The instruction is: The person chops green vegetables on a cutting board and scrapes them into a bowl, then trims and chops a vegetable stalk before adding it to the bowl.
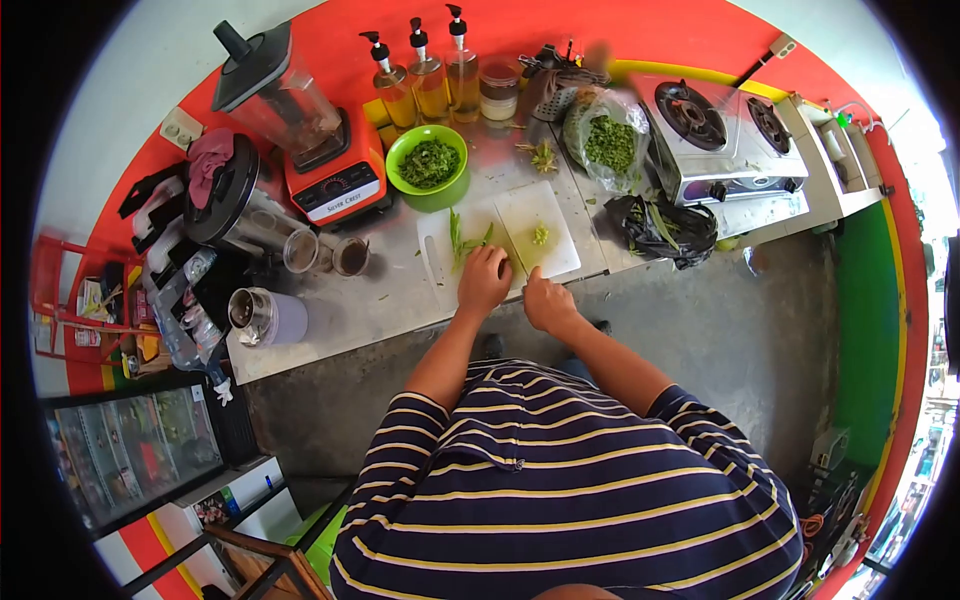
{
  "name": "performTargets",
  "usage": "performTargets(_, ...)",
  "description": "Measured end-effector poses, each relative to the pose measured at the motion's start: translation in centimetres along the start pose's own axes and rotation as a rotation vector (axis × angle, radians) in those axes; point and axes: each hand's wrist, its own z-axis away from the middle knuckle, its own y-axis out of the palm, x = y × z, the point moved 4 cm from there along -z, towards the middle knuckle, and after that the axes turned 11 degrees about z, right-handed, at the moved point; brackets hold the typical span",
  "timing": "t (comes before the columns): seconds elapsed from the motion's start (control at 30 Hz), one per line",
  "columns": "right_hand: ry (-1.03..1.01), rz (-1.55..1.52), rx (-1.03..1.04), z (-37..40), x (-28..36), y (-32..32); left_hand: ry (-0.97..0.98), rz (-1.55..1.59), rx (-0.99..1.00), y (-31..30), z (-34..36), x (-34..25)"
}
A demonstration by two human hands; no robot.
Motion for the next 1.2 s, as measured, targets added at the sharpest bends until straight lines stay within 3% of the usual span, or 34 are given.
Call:
performTargets(0.6, -0.072, 0.015, 0.004, -0.9, 0.1, -2.0, 0.005, 0.114, -0.048, -0.2, 0.4, 1.5)
performTargets(1.2, 0.018, -0.028, -0.018, 0.9, 1.0, 0.8, -0.005, 0.126, -0.019, -0.2, 0.2, 1.9)
